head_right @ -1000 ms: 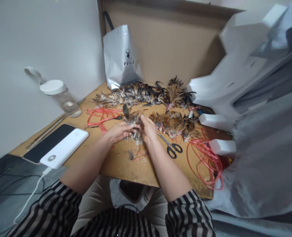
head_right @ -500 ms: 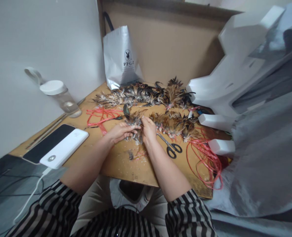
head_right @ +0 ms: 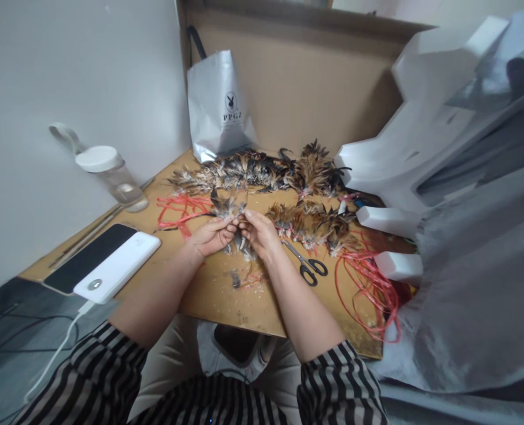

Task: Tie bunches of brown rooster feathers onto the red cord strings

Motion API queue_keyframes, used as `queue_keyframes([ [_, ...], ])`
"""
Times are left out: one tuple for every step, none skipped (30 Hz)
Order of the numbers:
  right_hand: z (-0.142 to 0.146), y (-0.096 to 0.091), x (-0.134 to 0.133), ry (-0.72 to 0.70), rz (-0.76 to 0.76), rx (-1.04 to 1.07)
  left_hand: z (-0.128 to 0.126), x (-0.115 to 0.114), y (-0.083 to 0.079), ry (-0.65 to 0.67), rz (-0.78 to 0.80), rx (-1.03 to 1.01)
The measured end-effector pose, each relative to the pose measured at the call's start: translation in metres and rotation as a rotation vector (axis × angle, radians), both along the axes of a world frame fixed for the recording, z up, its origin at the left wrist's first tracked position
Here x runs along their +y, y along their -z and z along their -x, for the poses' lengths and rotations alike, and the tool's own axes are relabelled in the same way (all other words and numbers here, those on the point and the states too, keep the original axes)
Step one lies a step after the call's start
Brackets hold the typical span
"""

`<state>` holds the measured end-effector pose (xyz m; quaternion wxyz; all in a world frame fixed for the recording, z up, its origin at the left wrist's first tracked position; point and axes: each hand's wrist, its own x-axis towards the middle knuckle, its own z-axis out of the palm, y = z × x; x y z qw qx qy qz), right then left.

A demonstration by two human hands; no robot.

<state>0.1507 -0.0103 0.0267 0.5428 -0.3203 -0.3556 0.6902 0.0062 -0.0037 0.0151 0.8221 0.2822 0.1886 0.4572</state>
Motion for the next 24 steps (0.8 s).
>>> queue_keyframes([
  [0.0007,-0.0001,-0.0008,-0.031,-0.014,-0.012,0.0004,-0.0005,-0.0006,0.010,0.007,-0.011],
  [0.0015,0.0000,-0.0015,-0.043,-0.024,-0.021,0.0006,-0.0010,-0.0010,0.019,0.012,-0.018],
  [0.0023,0.0002,-0.0021,-0.042,-0.033,-0.026,0.0006,-0.0015,-0.0014,0.026,0.017,-0.023],
  [0.0030,0.0005,-0.0024,-0.033,-0.041,-0.032,0.0005,-0.0018,-0.0016,0.030,0.022,-0.026],
  [0.0035,0.0008,-0.0026,-0.021,-0.048,-0.040,0.0003,-0.0020,-0.0017,0.033,0.028,-0.024],
  [0.0040,0.0011,-0.0026,-0.008,-0.057,-0.051,0.0002,-0.0020,-0.0016,0.034,0.032,-0.017],
  [0.0043,0.0015,-0.0025,0.007,-0.067,-0.065,0.0000,-0.0017,-0.0014,0.033,0.033,-0.003],
  [0.0045,0.0018,-0.0022,0.024,-0.077,-0.083,-0.0002,-0.0011,-0.0010,0.026,0.032,0.018],
  [0.0046,0.0021,-0.0018,0.051,-0.087,-0.104,-0.0004,-0.0004,-0.0005,0.014,0.026,0.045],
  [0.0045,0.0025,-0.0013,0.083,-0.095,-0.128,-0.0006,0.0005,0.0001,-0.005,0.016,0.079],
  [0.0041,0.0029,-0.0006,0.118,-0.103,-0.155,-0.0009,0.0013,0.0007,-0.029,0.001,0.119],
  [0.0036,0.0033,0.0002,0.152,-0.111,-0.182,-0.0012,0.0021,0.0013,-0.057,-0.015,0.163],
  [0.0029,0.0036,0.0010,0.181,-0.118,-0.206,-0.0017,0.0027,0.0019,-0.084,-0.030,0.208],
  [0.0020,0.0040,0.0018,0.205,-0.125,-0.224,-0.0022,0.0031,0.0024,-0.106,-0.043,0.249],
  [0.0012,0.0043,0.0024,0.221,-0.131,-0.237,-0.0027,0.0033,0.0027,-0.120,-0.053,0.284],
  [0.0004,0.0046,0.0029,0.232,-0.135,-0.246,-0.0033,0.0033,0.0031,-0.126,-0.062,0.310],
  [-0.0002,0.0049,0.0032,0.239,-0.135,-0.253,-0.0039,0.0032,0.0034,-0.126,-0.070,0.327],
  [-0.0005,0.0053,0.0032,0.244,-0.132,-0.258,-0.0043,0.0030,0.0038,-0.124,-0.078,0.337],
  [-0.0005,0.0057,0.0031,0.250,-0.128,-0.263,-0.0047,0.0029,0.0042,-0.120,-0.086,0.342],
  [-0.0002,0.0063,0.0029,0.255,-0.125,-0.270,-0.0049,0.0028,0.0048,-0.115,-0.093,0.343],
  [0.0004,0.0069,0.0025,0.259,-0.126,-0.280,-0.0051,0.0028,0.0055,-0.109,-0.098,0.343],
  [0.0013,0.0076,0.0022,0.264,-0.130,-0.291,-0.0052,0.0029,0.0063,-0.104,-0.102,0.342],
  [0.0024,0.0083,0.0018,0.266,-0.136,-0.300,-0.0053,0.0031,0.0071,-0.098,-0.107,0.342],
  [0.0035,0.0089,0.0014,0.267,-0.141,-0.307,-0.0054,0.0031,0.0077,-0.092,-0.113,0.345],
])
